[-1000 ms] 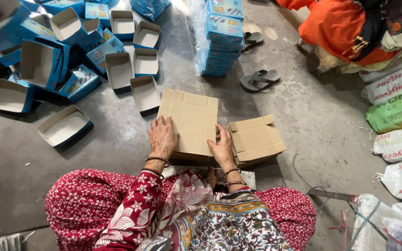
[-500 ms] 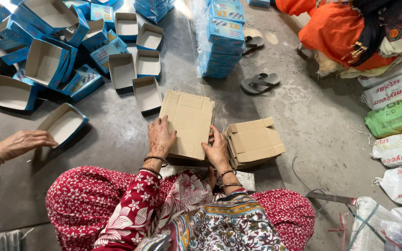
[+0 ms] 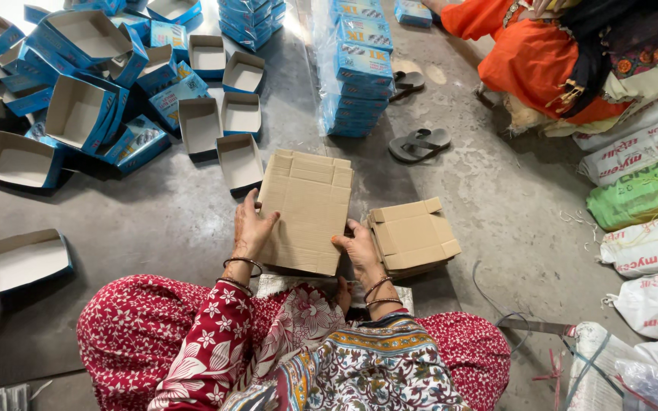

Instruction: The person sits on the floor and folds flat cardboard pieces into small rectangular boxes. She repeatedly picks up a flat piece, folds the side flaps inward, and stacks the finished boxes. The workspace contains stacks of blue printed boxes and large white sacks.

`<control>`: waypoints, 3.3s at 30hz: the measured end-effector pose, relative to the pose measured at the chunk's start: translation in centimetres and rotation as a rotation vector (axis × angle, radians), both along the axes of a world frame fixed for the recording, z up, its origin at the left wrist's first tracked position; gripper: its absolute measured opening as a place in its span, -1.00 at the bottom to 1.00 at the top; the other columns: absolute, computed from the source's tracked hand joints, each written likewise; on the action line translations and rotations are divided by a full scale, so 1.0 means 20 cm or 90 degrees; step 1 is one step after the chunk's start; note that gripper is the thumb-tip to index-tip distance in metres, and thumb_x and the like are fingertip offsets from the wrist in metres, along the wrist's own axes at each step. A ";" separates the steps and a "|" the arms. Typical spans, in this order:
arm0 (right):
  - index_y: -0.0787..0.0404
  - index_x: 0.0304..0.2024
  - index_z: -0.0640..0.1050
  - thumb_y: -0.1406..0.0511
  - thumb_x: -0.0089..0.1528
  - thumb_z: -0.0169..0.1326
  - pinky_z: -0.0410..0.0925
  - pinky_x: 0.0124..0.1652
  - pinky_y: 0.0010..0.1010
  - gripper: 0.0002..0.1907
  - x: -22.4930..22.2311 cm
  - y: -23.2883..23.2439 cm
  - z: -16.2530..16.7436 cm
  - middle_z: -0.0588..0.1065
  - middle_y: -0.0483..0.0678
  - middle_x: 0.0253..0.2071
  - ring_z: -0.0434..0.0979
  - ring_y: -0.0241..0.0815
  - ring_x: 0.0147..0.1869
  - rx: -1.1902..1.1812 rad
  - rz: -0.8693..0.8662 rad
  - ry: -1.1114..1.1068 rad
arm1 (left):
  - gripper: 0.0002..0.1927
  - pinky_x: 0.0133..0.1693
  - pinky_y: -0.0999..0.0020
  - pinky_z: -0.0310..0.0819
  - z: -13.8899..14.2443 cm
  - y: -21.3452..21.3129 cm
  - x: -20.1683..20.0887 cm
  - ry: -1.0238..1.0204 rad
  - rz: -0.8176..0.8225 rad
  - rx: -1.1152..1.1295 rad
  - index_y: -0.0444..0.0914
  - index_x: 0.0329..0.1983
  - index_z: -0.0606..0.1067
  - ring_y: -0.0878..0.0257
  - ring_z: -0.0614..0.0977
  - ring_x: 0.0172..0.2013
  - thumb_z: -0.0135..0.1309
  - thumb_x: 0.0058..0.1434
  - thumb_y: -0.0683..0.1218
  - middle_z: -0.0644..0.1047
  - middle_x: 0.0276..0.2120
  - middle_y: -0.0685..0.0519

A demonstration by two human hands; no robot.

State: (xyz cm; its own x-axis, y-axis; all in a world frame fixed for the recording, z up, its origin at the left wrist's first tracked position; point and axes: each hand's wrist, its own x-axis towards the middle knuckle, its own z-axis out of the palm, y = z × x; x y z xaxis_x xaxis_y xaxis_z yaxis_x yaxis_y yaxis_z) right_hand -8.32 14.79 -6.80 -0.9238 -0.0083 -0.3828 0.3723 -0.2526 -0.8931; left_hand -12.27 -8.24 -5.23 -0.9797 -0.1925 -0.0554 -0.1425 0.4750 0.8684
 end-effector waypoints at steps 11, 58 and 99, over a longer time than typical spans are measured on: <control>0.29 0.07 0.49 0.56 0.30 0.06 0.41 0.02 -0.43 -0.70 0.01 0.13 0.05 0.54 -0.06 -0.05 0.51 -0.23 0.02 0.063 -0.023 0.378 | -0.72 0.12 0.20 0.37 0.16 -0.01 0.06 0.242 -0.086 0.145 -0.21 -0.10 0.56 0.13 0.49 0.05 0.30 0.20 -0.01 0.54 -0.10 0.07; 0.34 0.38 0.31 0.45 0.30 -0.05 0.33 0.18 -0.31 -0.45 0.91 0.35 0.52 0.48 0.08 0.16 0.46 -0.12 0.21 0.037 -0.198 0.323 | -0.73 -0.33 0.46 0.58 0.49 0.31 0.58 -0.048 -0.347 0.396 -0.38 -0.16 0.63 0.40 0.64 -0.39 0.25 0.25 -0.06 0.69 -0.39 0.06; 0.23 -0.04 0.62 0.52 0.21 0.12 0.44 0.13 -0.31 -0.72 0.85 0.41 0.46 0.59 -0.01 0.01 0.58 -0.16 0.10 -0.135 -0.311 0.257 | -0.78 -0.07 0.38 0.60 0.43 0.40 0.59 -0.122 -0.366 0.807 -0.27 -0.05 0.56 0.33 0.62 -0.13 0.19 0.26 -0.12 0.60 -0.10 0.04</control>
State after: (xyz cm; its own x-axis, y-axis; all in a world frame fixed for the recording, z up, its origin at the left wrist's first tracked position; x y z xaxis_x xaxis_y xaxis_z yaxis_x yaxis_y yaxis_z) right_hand 8.68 22.97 2.30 -0.9109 0.4105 -0.0422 -0.1825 -0.4925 -0.8510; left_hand -0.47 -0.30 3.31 -0.8604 0.5089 -0.0269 -0.3627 -0.5744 0.7338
